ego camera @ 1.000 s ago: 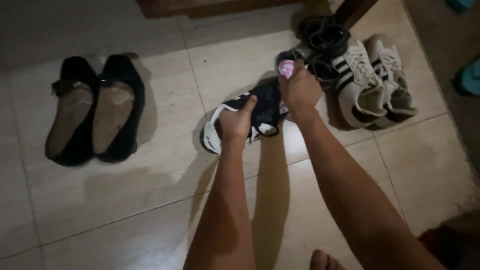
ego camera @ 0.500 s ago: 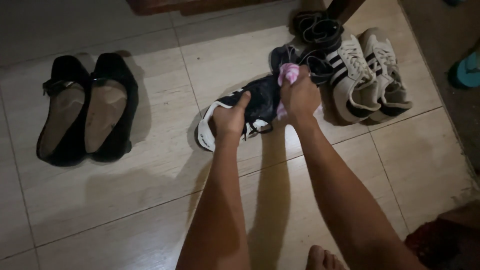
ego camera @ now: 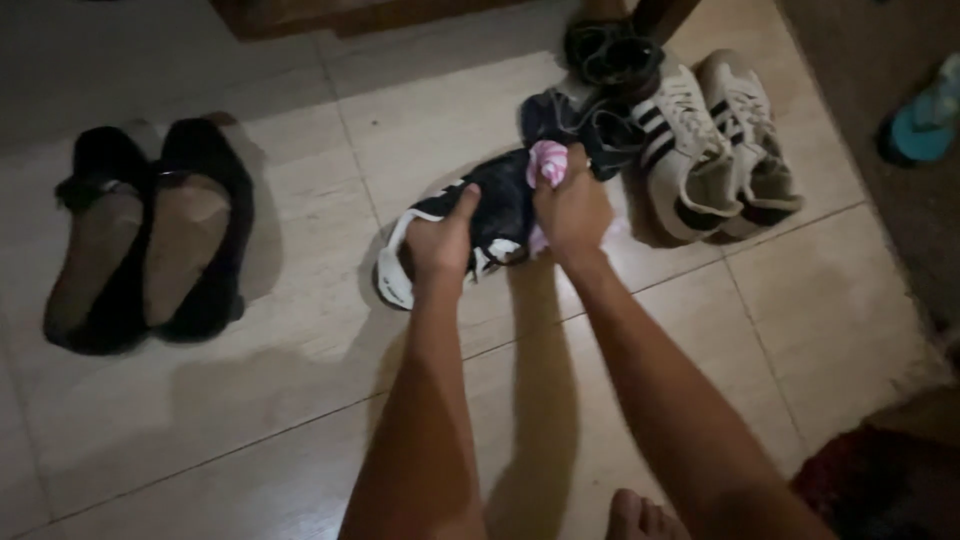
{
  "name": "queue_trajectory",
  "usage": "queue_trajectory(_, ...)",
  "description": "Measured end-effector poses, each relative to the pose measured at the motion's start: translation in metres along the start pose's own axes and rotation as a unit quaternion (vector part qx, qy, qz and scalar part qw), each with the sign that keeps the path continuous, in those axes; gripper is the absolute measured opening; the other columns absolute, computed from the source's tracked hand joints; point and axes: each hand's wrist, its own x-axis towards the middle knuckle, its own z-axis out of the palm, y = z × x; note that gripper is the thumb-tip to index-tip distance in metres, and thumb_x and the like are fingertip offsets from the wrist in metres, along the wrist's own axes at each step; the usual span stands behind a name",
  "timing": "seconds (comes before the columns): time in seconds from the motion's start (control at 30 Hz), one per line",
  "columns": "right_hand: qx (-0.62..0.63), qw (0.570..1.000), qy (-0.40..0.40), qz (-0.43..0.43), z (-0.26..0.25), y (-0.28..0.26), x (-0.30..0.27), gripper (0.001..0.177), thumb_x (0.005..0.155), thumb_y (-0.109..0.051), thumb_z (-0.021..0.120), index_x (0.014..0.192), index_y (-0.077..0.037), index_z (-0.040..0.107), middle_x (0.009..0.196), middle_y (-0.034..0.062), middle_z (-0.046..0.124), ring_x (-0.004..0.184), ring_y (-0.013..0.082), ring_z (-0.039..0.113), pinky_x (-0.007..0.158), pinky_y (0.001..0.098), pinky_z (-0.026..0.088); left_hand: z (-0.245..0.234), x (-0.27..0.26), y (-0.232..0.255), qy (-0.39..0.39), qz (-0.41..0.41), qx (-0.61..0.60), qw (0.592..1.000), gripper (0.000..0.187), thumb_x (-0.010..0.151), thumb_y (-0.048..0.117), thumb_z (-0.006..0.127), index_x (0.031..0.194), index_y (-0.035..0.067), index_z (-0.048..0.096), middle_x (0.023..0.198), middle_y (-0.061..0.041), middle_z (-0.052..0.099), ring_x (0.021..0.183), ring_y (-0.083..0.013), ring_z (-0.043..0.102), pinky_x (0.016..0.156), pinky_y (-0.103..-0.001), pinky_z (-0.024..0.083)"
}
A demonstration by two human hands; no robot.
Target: The recorder is cleaning various pairs of shoes by wiping them with a cloth.
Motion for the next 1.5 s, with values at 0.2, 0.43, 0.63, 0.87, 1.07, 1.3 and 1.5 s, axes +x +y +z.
queue_trajectory(0.2, 0.191, 0.972, 0.076, 0.115, 0.018, -0.010, -0.036, 0.029, 0.100, -0.033, 0.060, 0.120, -0.012, 0.058, 0.095, 0.0254, 0.074, 0.089, 0.0480, 0.070, 0.077, 0.0560, 0.053, 0.012, 0.020, -0.024, -0.002, 0.034, -0.069, 0.997, 0.050, 0.073, 0.040, 0.088, 0.096, -0.002, 0.076, 0.095, -0.010, 0.079, 0.082, -0.0205, 0.073, 0.076, -0.037, 0.056)
queue_trajectory(0.43, 0.180, 0.981, 0.048, 0.050, 0.036, 0.019, -0.039, 0.042, 0.099, -0.034, 0.055, 0.131, -0.008, 0.049, 0.094, 0.0274, 0.072, 0.088, 0.0495, 0.069, 0.076, 0.0571, 0.052, 0.015, 0.022, -0.025, -0.006, 0.017, -0.063, 0.998, 0.051, 0.073, 0.041, 0.088, 0.097, -0.003, 0.077, 0.095, -0.010, 0.079, 0.083, -0.0212, 0.072, 0.077, -0.037, 0.055)
queue_trajectory(0.63, 0.162, 0.978, 0.041, 0.123, 0.010, 0.004, 0.007, 0.034, 0.096, -0.037, 0.058, 0.118, -0.010, 0.060, 0.103, 0.0238, 0.074, 0.095, 0.0447, 0.071, 0.081, 0.0523, 0.054, 0.008, 0.010, -0.013, -0.006, -0.007, -0.036, 0.999, 0.054, 0.073, 0.044, 0.088, 0.100, -0.002, 0.076, 0.097, -0.010, 0.079, 0.085, -0.0227, 0.073, 0.080, -0.037, 0.054)
queue_trajectory(0.87, 0.240, 0.957, 0.009, 0.162, -0.001, -0.024, -0.078, 0.038, 0.100, -0.041, 0.055, 0.125, -0.013, 0.053, 0.100, 0.0244, 0.075, 0.095, 0.0440, 0.073, 0.081, 0.0509, 0.055, 0.011, 0.015, -0.016, 0.001, 0.001, -0.050, 0.999, 0.055, 0.071, 0.043, 0.088, 0.099, -0.003, 0.076, 0.097, -0.011, 0.079, 0.085, -0.0219, 0.073, 0.079, -0.036, 0.055)
queue_trajectory(1.07, 0.153, 0.984, 0.038, 0.082, 0.024, 0.010, -0.027, 0.042, 0.098, -0.033, 0.055, 0.133, -0.012, 0.047, 0.097, 0.0287, 0.072, 0.091, 0.0500, 0.069, 0.077, 0.0552, 0.052, 0.011, 0.017, -0.021, -0.009, 0.019, -0.071, 0.997, 0.050, 0.075, 0.040, 0.087, 0.098, -0.003, 0.076, 0.097, -0.011, 0.079, 0.084, -0.0215, 0.072, 0.079, -0.035, 0.055)
queue_trajectory(1.3, 0.175, 0.973, 0.037, 0.142, 0.004, -0.011, -0.020, 0.039, 0.099, -0.037, 0.056, 0.131, -0.015, 0.053, 0.104, 0.0293, 0.072, 0.097, 0.0503, 0.067, 0.082, 0.0577, 0.050, 0.008, 0.014, -0.012, -0.002, 0.014, -0.038, 0.999, 0.062, 0.074, 0.043, 0.089, 0.109, -0.006, 0.072, 0.110, -0.015, 0.076, 0.097, -0.0264, 0.071, 0.087, -0.039, 0.054)
queue_trajectory(1.5, 0.084, 0.981, -0.092, 0.148, -0.027, -0.015, -0.055, 0.056, 0.095, -0.037, 0.057, 0.143, -0.014, 0.042, 0.101, 0.0271, 0.073, 0.093, 0.0469, 0.071, 0.080, 0.0556, 0.054, 0.010, 0.019, -0.021, -0.009, 0.012, -0.064, 0.998, 0.079, 0.066, 0.050, 0.087, 0.120, -0.004, 0.069, 0.122, -0.018, 0.074, 0.111, -0.0329, 0.071, 0.096, -0.042, 0.052)
